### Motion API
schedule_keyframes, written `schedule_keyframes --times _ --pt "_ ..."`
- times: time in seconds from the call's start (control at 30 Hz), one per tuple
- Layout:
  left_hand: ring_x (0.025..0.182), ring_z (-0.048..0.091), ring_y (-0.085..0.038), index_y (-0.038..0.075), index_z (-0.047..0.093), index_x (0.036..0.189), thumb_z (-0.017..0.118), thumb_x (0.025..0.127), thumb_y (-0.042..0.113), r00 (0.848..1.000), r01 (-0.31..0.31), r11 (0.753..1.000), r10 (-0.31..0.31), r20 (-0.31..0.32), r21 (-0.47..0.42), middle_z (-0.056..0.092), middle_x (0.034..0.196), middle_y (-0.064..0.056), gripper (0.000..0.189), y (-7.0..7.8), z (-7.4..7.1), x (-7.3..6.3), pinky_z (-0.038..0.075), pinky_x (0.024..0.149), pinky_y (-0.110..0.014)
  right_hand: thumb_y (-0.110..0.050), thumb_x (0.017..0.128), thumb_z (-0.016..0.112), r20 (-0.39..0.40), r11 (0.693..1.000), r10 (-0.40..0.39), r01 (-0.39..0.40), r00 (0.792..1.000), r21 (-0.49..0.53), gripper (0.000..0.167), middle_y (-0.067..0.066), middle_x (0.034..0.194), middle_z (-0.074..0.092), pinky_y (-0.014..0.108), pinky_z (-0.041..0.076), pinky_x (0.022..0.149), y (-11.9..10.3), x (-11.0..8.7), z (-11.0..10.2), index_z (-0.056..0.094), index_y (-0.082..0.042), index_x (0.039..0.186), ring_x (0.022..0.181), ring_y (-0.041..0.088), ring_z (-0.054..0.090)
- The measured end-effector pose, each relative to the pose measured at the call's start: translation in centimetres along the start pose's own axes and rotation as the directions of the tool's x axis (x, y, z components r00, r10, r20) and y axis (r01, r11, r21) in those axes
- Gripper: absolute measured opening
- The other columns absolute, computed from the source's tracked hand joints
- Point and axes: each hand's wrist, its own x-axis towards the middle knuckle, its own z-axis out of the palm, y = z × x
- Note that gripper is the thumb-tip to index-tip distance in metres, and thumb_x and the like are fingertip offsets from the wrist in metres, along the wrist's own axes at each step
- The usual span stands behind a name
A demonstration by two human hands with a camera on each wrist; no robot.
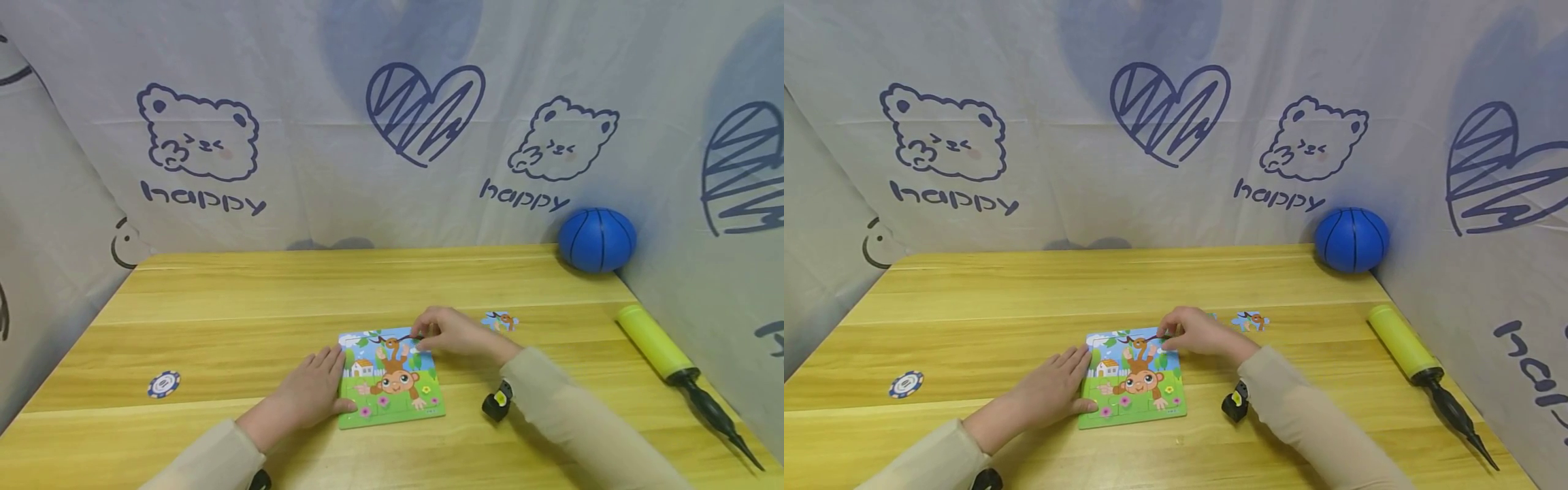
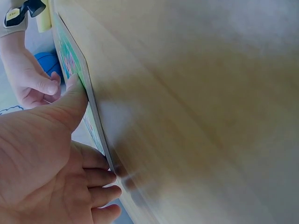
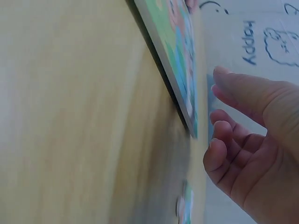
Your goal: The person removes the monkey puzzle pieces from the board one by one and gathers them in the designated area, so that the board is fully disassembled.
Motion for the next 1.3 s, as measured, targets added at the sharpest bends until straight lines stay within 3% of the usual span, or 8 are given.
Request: schedule_keyframes --times 0.17,0.47,0.9,1.3 --pt "0.131 0.026 -0.039 -0.012 0.033 0.135 0.054 0.086 0.05 1.0 0.0 1.0 0.0 0.002 -0.003 0.027 0.143 -0.026 0.083 0.0 -0.1 -0.1 0.023 0.106 -0.048 -0.017 0.086 0.067 0.048 0.999 -0.023 0.025 0.999 -0.023 0.01 0.002 0.087 0.052 0.027 0.041 0.062 -0.6 0.4 1.0 0.067 -0.012 0.094 0.073 0.016 0.044" --pt "0.131 0.027 -0.038 -0.012 0.034 0.135 0.054 0.086 0.05 1.0 -0.001 1.0 0.001 0.007 0.003 0.028 0.143 -0.026 0.083 0.0 -0.1 -0.1 0.023 0.106 -0.048 -0.017 0.083 0.069 0.094 0.997 0.011 -0.004 0.996 -0.073 0.015 0.004 0.085 0.049 0.028 0.04 0.061 -1.3 0.7 1.9 0.063 -0.014 0.096 0.074 0.016 0.042" --pt "0.13 0.027 -0.039 -0.013 0.034 0.135 0.056 0.085 0.05 1.0 -0.001 1.0 0.001 0.003 0.002 0.028 0.142 -0.027 0.083 -0.1 -0.2 -0.1 0.024 0.106 -0.048 -0.014 0.083 0.07 0.079 0.996 0.005 0.002 0.997 -0.09 0.014 0.006 0.086 0.044 0.027 0.037 0.063 -1.2 1.1 2.1 0.057 -0.012 0.089 0.074 0.015 0.04" --pt "0.131 0.026 -0.039 -0.013 0.033 0.135 0.054 0.085 0.051 1.0 0.004 1.0 -0.004 0.004 0.004 0.027 0.143 -0.026 0.084 -0.1 -0.1 -0.1 0.023 0.106 -0.048 -0.015 0.083 0.069 0.034 0.996 0.07 -0.068 0.997 -0.062 0.012 0.004 0.097 0.039 0.032 0.04 0.072 -1.3 1.1 2.3 0.058 -0.015 0.084 0.082 0.02 0.043"
